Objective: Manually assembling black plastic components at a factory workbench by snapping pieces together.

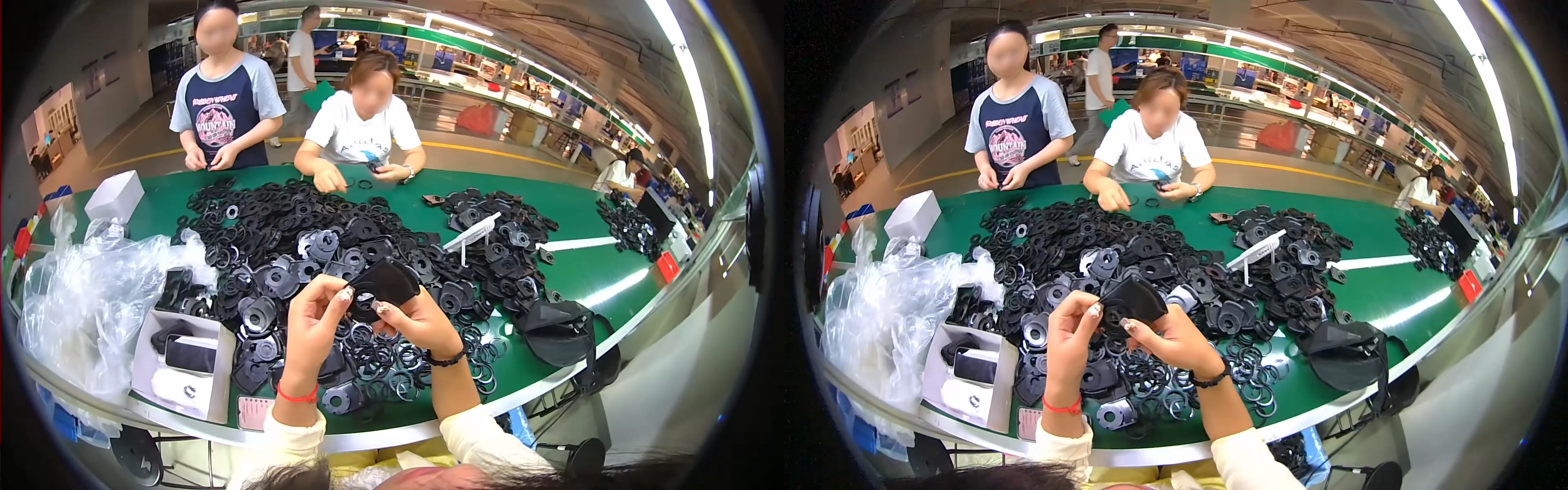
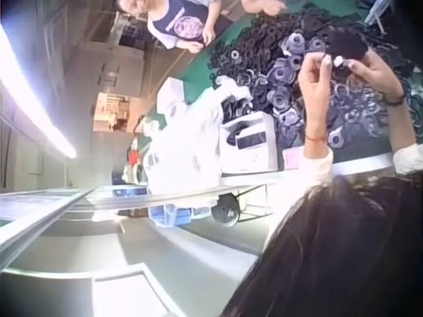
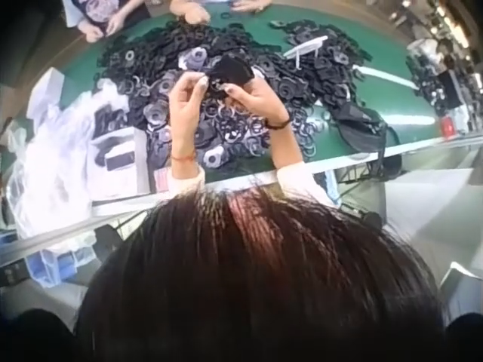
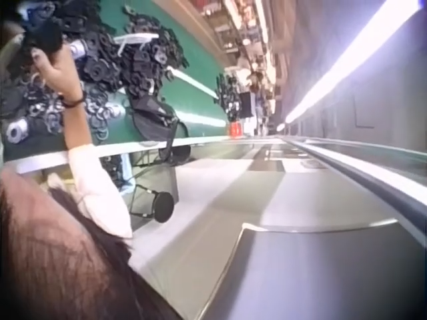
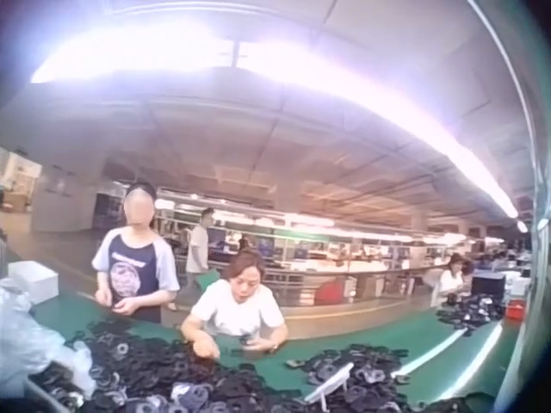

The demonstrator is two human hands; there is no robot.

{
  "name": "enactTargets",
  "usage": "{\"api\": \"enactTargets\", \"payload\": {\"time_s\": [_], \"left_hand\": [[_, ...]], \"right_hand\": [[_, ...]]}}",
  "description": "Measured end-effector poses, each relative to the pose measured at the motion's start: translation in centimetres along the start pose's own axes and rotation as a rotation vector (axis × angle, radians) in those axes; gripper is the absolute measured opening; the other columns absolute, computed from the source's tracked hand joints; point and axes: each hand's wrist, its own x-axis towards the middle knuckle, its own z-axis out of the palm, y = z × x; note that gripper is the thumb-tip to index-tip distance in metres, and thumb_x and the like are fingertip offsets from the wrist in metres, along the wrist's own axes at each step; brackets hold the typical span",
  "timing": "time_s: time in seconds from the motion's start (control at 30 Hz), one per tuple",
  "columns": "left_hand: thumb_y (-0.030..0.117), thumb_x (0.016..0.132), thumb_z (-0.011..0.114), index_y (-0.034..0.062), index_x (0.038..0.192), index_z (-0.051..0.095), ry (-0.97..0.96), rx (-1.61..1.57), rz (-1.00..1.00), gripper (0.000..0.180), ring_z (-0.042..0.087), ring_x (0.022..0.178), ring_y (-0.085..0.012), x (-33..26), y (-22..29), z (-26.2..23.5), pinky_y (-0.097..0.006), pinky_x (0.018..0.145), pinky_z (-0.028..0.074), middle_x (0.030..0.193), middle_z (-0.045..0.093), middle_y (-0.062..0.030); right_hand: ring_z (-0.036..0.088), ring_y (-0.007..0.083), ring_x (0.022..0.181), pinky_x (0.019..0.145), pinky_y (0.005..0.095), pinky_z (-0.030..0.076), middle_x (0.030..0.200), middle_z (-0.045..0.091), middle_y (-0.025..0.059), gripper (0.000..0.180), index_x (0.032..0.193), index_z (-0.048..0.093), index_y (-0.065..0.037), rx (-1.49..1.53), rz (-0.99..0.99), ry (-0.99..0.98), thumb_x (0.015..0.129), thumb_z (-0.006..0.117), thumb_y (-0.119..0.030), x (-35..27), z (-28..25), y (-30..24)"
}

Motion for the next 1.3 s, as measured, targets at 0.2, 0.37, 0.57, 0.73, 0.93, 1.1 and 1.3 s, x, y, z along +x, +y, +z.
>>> {"api": "enactTargets", "payload": {"time_s": [0.2, 0.37, 0.57, 0.73, 0.93, 1.1, 1.3], "left_hand": [[0.009, 0.092, 0.052, 0.0001, 0.088, 0.057, 0.058, 0.152, 0.06, 0.011, 0.046, 0.061, -0.002, 0.0, -0.4, 0.5, -0.017, 0.055, 0.038, 0.069, 0.052, 0.0035], [0.01, 0.092, 0.052, 0.0002, 0.085, 0.058, 0.118, 0.26, 0.07, 0.014, 0.046, 0.056, -0.0025, 0.1, -0.5, 0.7, -0.018, 0.051, 0.037, 0.064, 0.051, 0.003], [0.01, 0.091, 0.054, -0.0004, 0.087, 0.058, 0.113, 0.317, 0.128, 0.011, 0.053, 0.058, -0.0043, 0.3, -1.4, 0.7, -0.019, 0.052, 0.041, 0.066, 0.057, -0.0005], [0.005, 0.086, 0.055, 0.002, 0.102, 0.058, -0.085, 0.64, 0.062, 0.016, 0.061, 0.062, -0.0143, 0.5, -1.6, 0.6, -0.026, 0.06, 0.048, 0.069, 0.063, -0.0087], [0.03, 0.084, 0.06, 0.0073, 0.111, 0.054, -0.586, 1.137, -0.25, 0.036, 0.06, 0.085, -0.0385, -0.7, -4.6, -2.1, -0.045, 0.074, 0.048, 0.091, 0.062, -0.0211], [0.029, 0.083, 0.06, 0.0067, 0.114, 0.053, -0.605, 1.139, -0.2, 0.039, 0.059, 0.086, -0.0401, -0.4, -5.8, -2.3, -0.044, 0.074, 0.048, 0.091, 0.061, -0.0228], [0.03, 0.084, 0.06, 0.0058, 0.114, 0.053, -0.623, 1.118, -0.239, 0.039, 0.059, 0.088, -0.0411, -0.4, -6.1, -2.3, -0.045, 0.076, 0.048, 0.096, 0.06, -0.0235]], "right_hand": [[0.05, 0.0044, 0.051, 0.046, 0.0201, 0.039, 0.063, 0.061, 0.0011, 0.018, 0.085, 0.062, -0.001, 0.006, -0.01, -0.054, 0.089, 0.056, -0.018, 0.2, 0.2, -0.2], [0.049, 0.005, 0.048, 0.046, 0.0215, 0.038, 0.057, 0.058, -0.0003, 0.028, 0.07, 0.062, -0.002, -0.066, 0.024, -0.057, 0.09, 0.055, -0.021, 0.4, 0.1, 0.3], [0.051, 0.006, 0.049, 0.046, 0.0213, 0.039, 0.058, 0.059, 0.0006, 0.032, 0.067, 0.063, -0.002, -0.015, 0.104, -0.017, 0.089, 0.056, -0.023, 1.3, -1.3, 0.4], [0.05, 0.0058, 0.047, 0.045, 0.0197, 0.038, 0.054, 0.057, 0.0011, 0.044, 0.06, 0.061, -0.004, -0.057, 0.201, 0.225, 0.09, 0.055, -0.036, 2.1, -7.7, 3.3], [0.052, 0.0093, 0.047, 0.046, 0.0254, 0.041, 0.061, 0.063, 0.0055, 0.045, 0.076, 0.064, 0.002, -0.574, 0.267, 0.956, 0.091, 0.051, -0.038, -0.2, -17.3, 8.7], [0.059, 0.014, 0.052, 0.054, 0.0295, 0.047, 0.06, 0.063, 0.0074, 0.046, 0.072, 0.065, 0.002, -0.857, 0.513, 0.877, 0.082, 0.061, -0.043, -3.2, -21.6, 13.4], [0.063, 0.0361, 0.083, 0.074, 0.0402, 0.05, 0.087, 0.065, 0.0207, 0.05, 0.088, 0.062, 0.0, -1.12, 0.53, 0.687, 0.059, 0.08, -0.037, -1.6, -19.8, 15.2]]}}
